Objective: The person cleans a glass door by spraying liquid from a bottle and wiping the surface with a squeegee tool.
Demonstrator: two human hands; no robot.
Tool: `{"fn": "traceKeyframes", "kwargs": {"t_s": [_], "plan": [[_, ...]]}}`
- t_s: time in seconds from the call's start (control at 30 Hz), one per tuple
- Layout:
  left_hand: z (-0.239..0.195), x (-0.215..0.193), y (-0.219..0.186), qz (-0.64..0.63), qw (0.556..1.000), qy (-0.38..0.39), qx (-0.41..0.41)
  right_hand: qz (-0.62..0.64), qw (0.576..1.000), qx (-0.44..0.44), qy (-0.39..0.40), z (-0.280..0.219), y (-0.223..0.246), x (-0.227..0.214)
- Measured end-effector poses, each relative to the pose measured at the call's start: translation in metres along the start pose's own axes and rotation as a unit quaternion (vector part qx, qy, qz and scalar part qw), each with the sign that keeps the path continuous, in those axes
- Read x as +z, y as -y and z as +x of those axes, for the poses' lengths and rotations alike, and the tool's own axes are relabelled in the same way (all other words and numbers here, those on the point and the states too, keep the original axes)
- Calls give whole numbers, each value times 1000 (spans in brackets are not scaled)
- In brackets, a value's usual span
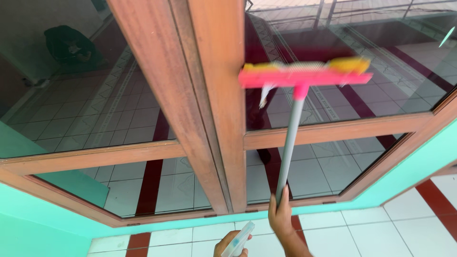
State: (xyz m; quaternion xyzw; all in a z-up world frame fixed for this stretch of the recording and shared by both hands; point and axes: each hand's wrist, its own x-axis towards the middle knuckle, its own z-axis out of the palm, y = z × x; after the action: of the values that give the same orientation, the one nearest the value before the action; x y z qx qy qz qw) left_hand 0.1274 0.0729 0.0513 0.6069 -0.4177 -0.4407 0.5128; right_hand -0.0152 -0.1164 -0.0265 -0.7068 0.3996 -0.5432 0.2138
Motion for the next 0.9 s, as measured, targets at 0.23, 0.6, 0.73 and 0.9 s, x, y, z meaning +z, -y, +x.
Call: {"fn": "traceKeyframes", "kwargs": {"t_s": [0.23, 0.6, 0.73, 0.9], "plan": [[-19, -31, -19, -3, 999, 0, -51, 16, 993, -70, -90, 192, 125, -26], [-28, -15, -36, -98, 990, -62, 76, -56, 978, -173, -101, 202, 158, -50], [-7, -53, -96, -132, 949, -135, 251, -14, 997, 81, 13, 73, 74, -33], [9, -145, -214, -43, 895, -236, 377, 35, 999, 19, -28, -14, -20, -32]]}}
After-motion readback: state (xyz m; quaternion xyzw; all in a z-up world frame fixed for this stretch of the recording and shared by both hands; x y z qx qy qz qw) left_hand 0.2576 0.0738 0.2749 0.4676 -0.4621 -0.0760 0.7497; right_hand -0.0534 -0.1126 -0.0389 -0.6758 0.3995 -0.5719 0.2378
